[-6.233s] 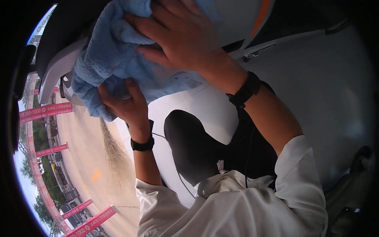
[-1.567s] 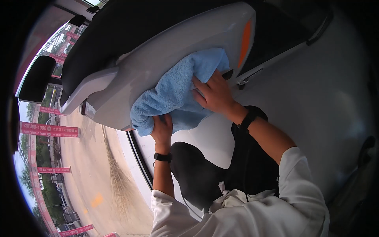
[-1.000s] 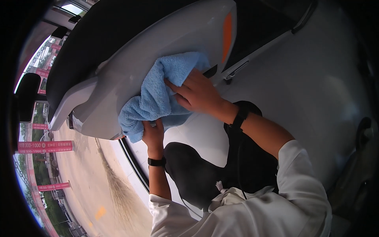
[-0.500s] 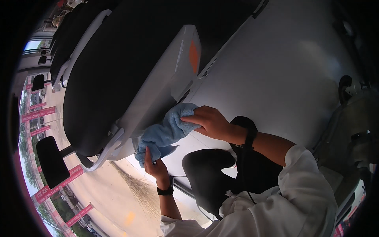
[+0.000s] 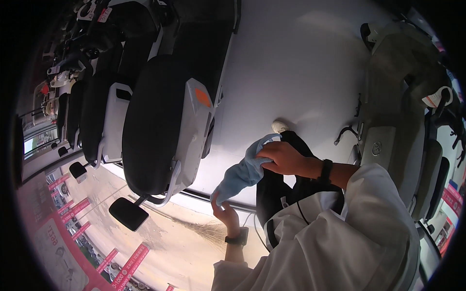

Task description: The person is using a blue microfiber cloth to wipe down and clean the surfaces of several electric scooters in a showroom.

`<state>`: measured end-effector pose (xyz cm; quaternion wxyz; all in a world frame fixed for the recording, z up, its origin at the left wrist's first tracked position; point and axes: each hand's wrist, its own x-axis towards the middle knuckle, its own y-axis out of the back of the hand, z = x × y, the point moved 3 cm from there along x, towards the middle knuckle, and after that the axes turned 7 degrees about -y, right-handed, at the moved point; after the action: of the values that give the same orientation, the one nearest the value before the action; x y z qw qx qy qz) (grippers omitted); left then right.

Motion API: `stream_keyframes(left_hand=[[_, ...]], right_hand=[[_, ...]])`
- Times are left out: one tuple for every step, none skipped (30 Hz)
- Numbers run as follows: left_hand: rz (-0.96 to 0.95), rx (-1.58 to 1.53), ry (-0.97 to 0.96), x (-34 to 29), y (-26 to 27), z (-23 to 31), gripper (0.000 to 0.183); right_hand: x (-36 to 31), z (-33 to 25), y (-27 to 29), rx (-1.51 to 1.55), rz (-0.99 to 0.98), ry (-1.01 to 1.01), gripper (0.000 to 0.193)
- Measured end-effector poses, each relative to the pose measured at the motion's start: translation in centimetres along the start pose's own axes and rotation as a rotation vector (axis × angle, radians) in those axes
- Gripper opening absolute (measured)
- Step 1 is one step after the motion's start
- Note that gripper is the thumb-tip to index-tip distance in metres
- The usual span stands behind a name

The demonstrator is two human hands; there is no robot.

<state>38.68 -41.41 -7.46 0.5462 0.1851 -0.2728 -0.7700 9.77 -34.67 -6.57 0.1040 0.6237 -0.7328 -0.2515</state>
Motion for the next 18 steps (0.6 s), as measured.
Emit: stream_keyframes(left_hand=[[-0.041,0.012,-0.037,0.0,-0.1,0.3,0.028],[-0.083,0.042,-0.072,0.4,0.1,0.3,0.028],[-0.144,0.016,-0.031,0.7,0.0,-0.3,0.030],[-0.151,-0.006,-0.034,1.3,-0.1,-0.6,0.031],[-0.161,-0.029,-0.038,1.9,-0.3,-0.6,0.031],[-0.157,-0.067,-0.044,2.6,-0.8,-1.0,0.031],[-0.160,-0.041,-0.091,3.3,-1.1,-0.8,0.030],[-0.202,-0.028,-0.136,4.1,-1.5,-0.4,0.030],[-0.243,-0.012,-0.175,4.9,-1.8,0.5,0.031],[-0.299,-0.008,-0.217,5.6,-2.2,1.8,0.032],[-0.323,-0.038,-0.246,6.1,-2.9,2.7,0.034],[-0.352,-0.109,-0.262,6.4,-3.6,3.6,0.034],[-0.385,-0.182,-0.282,6.7,-4.5,5.0,0.035],[-0.422,-0.188,-0.319,6.9,-5.3,6.5,0.035],[-0.491,-0.158,-0.396,6.8,-6.5,8.7,0.034],[-0.553,-0.124,-0.473,6.4,-7.4,11.2,0.034],[-0.591,-0.128,-0.514,5.8,-8.5,13.6,0.034],[-0.686,-0.173,-0.490,4.8,-9.6,16.1,0.032]], right_hand=[[-1.0,-0.5,0.9,-0.005,0.039,-0.032,0.028],[-1.6,-1.2,1.6,-0.009,0.080,-0.054,0.027],[-2.3,-1.3,2.0,-0.004,0.120,-0.072,0.026],[-2.6,-1.5,2.6,-0.011,0.178,-0.075,0.026],[-3.1,-1.7,3.2,-0.014,0.226,-0.103,0.026],[-3.5,-1.3,3.4,-0.028,0.250,-0.142,0.027],[-4.3,-1.2,3.9,-0.040,0.275,-0.179,0.027],[-5.3,-1.1,4.5,-0.051,0.316,-0.186,0.027],[-6.6,-0.8,5.0,-0.050,0.357,-0.214,0.027],[-7.9,-0.9,5.7,-0.044,0.392,-0.237,0.026],[-9.4,-0.9,6.4,-0.038,0.427,-0.259,0.025],[-11.0,-0.9,7.0,-0.036,0.469,-0.281,0.025],[-13.0,-0.8,7.9,-0.028,0.511,-0.336,0.024],[-15.1,-0.7,8.7,-0.018,0.554,-0.392,0.023],[-17.5,-0.5,9.6,-0.016,0.608,-0.418,0.023],[-20.0,-0.5,10.5,0.014,0.651,-0.472,0.022],[-22.4,-0.2,11.1,0.048,0.696,-0.525,0.020],[-25.0,0.3,11.5,0.038,0.756,-0.558,0.022]])
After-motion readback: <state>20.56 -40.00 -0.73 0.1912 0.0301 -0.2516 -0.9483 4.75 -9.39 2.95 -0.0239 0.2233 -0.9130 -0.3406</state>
